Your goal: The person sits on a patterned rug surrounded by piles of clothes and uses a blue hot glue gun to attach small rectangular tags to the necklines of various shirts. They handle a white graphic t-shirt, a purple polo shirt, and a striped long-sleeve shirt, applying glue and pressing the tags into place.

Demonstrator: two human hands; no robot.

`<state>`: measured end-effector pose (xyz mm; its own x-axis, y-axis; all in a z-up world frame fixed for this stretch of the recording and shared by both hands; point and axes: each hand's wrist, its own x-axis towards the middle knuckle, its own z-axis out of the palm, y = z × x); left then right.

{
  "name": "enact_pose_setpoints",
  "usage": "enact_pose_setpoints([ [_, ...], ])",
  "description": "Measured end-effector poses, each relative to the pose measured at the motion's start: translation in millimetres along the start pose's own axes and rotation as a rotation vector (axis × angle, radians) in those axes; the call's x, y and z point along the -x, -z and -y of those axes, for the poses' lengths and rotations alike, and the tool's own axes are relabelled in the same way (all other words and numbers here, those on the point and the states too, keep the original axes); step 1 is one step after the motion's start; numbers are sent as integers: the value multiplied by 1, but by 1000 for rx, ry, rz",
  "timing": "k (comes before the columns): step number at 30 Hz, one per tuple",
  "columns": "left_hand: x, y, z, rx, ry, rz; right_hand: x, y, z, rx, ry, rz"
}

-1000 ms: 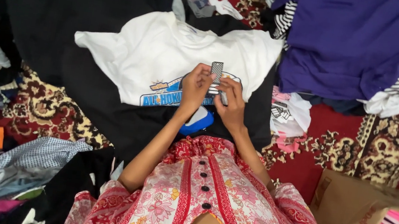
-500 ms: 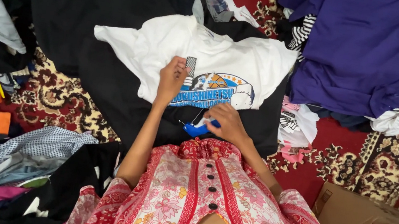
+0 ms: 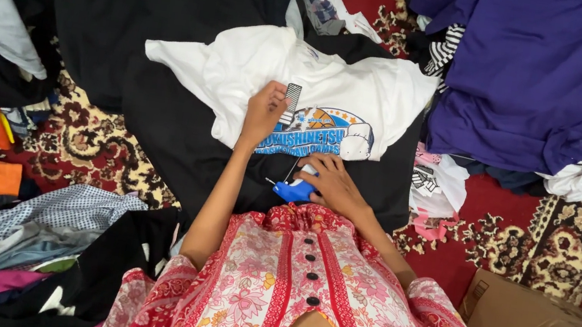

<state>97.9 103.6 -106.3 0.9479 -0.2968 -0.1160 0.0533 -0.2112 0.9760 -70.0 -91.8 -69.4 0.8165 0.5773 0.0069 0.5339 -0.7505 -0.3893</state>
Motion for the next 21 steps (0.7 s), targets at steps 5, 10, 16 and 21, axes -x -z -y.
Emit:
enact_pose_setpoints([
  [5, 0, 1, 0, -2, -2, 25, 5, 4, -6, -213, 7, -80],
  [10, -2, 0, 2, 8, 7, 20, 8, 11, -13, -327, -15, -34],
  [16, -1, 0, -2, 43, 11, 12, 12, 57, -11, -823, -125, 24],
  [21, -1, -3, -5, 76, 2, 7, -1, 66, 13, -1591, -729, -342],
])
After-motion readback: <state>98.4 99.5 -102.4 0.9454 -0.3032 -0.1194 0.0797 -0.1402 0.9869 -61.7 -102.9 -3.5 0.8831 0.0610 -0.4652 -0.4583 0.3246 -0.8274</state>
